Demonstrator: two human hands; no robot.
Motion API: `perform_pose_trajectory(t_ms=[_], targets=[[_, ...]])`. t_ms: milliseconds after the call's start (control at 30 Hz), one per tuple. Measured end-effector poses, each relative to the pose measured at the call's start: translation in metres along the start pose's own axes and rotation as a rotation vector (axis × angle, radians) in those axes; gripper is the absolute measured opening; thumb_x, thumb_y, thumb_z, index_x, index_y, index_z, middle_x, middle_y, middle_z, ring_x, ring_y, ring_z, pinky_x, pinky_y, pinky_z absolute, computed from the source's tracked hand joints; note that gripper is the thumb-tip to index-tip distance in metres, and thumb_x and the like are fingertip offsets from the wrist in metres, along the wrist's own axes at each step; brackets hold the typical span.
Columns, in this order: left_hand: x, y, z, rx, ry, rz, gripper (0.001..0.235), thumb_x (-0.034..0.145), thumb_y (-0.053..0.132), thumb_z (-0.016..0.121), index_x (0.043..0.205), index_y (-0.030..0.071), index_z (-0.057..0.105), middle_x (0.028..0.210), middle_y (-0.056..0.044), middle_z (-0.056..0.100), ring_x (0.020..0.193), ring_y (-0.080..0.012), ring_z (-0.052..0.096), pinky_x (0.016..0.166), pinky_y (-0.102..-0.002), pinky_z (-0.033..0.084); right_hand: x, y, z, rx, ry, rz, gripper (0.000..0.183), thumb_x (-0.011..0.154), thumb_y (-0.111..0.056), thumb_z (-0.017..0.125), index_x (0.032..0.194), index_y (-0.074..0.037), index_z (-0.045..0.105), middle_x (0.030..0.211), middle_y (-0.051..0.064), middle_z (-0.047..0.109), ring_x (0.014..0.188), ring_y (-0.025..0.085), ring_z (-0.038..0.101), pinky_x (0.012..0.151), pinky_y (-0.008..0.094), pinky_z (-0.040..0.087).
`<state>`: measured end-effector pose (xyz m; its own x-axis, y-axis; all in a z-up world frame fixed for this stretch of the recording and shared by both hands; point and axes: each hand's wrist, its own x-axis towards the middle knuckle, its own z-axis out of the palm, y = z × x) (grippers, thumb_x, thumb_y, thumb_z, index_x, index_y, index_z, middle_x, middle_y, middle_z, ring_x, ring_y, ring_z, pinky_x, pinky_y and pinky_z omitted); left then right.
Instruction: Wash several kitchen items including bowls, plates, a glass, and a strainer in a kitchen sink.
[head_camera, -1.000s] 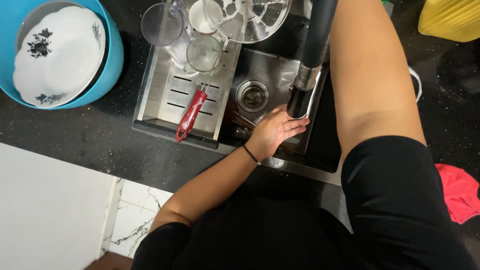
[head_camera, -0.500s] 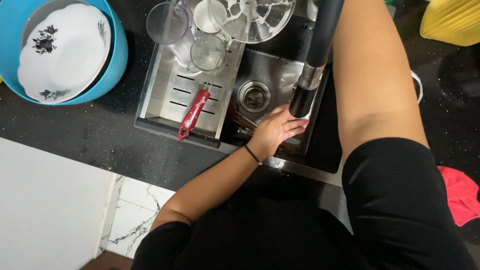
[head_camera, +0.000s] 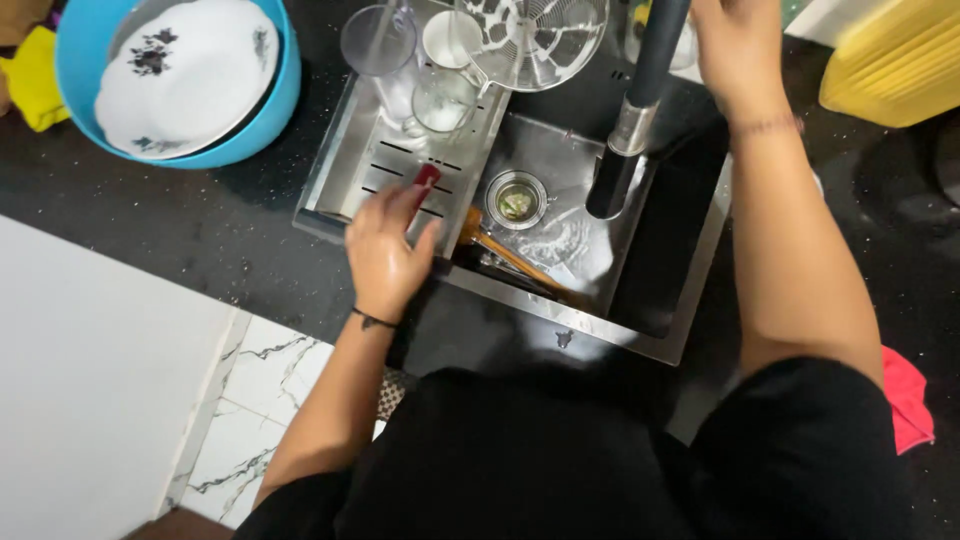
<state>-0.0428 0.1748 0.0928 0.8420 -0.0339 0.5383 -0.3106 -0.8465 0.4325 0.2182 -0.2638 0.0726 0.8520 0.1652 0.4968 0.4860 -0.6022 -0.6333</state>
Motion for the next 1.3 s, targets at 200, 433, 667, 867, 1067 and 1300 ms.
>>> perform_pose_trajectory(t_ms=[200,433,667,867,1067,1300], targets=[[-0.003,-0.019,-0.005,0.090,-0.173,-0.194,0.054,0.079,0.029,0.079,0.127,0.012,0.064,0.104,-0.011,0.072,0.099,-0.0338,0.067,0.084,-0.049,0.046,-0.089,-0.123,-0.063,0.447,0.007,0.157,0.030,0.109,-0.009,0.060,0.139,-0.004,0.061,0.158,0.011,0.046,0.116,0.014,0.064,0.091,0.027,0.058],[-0.008,-0.038,0.014,0.056,-0.008,-0.018,0.035,0.093,0.018,0.072,0.126,0.008,0.063,0.099,-0.015,0.069,0.090,-0.0373,0.067,0.077,-0.048,0.052,-0.167,-0.138,-0.094,0.460,0.043,0.260,0.028,0.112,-0.011,0.060,0.138,0.000,0.063,0.158,0.012,0.053,0.122,0.016,0.066,0.096,0.029,0.058],[-0.018,0.007,-0.063,0.095,-0.067,0.061,0.030,0.093,0.019,0.073,0.121,0.009,0.069,0.089,-0.013,0.067,0.081,-0.0362,0.066,0.070,-0.047,0.052,-0.225,-0.156,-0.100,0.477,0.072,0.311,0.028,0.110,-0.010,0.060,0.135,0.000,0.064,0.151,0.011,0.057,0.121,0.016,0.065,0.094,0.029,0.057],[-0.053,0.029,-0.116,0.152,-0.141,0.149,0.030,0.091,0.020,0.074,0.119,0.010,0.071,0.081,-0.009,0.062,0.073,-0.0310,0.063,0.068,-0.043,0.047,-0.253,-0.161,-0.082,0.499,0.055,0.327,0.026,0.109,-0.008,0.058,0.132,0.000,0.065,0.148,0.010,0.059,0.120,0.016,0.065,0.096,0.029,0.055],[-0.078,0.035,-0.122,0.179,-0.188,0.206,0.034,0.087,0.023,0.075,0.119,0.011,0.072,0.079,-0.007,0.060,0.071,-0.0295,0.061,0.068,-0.041,0.044,-0.264,-0.168,-0.046,0.445,0.011,0.320,0.026,0.106,-0.010,0.061,0.129,-0.001,0.067,0.143,0.011,0.062,0.120,0.018,0.065,0.099,0.030,0.053],[-0.082,0.019,-0.116,0.026,-0.290,0.096,0.031,0.089,0.025,0.074,0.116,0.011,0.074,0.081,-0.009,0.067,0.071,-0.0327,0.064,0.068,-0.042,0.049,-0.256,-0.219,-0.015,0.014,-0.073,0.146,0.047,0.099,-0.017,0.071,0.143,-0.003,0.058,0.154,0.021,0.050,0.144,0.036,0.050,0.118,0.041,0.041]])
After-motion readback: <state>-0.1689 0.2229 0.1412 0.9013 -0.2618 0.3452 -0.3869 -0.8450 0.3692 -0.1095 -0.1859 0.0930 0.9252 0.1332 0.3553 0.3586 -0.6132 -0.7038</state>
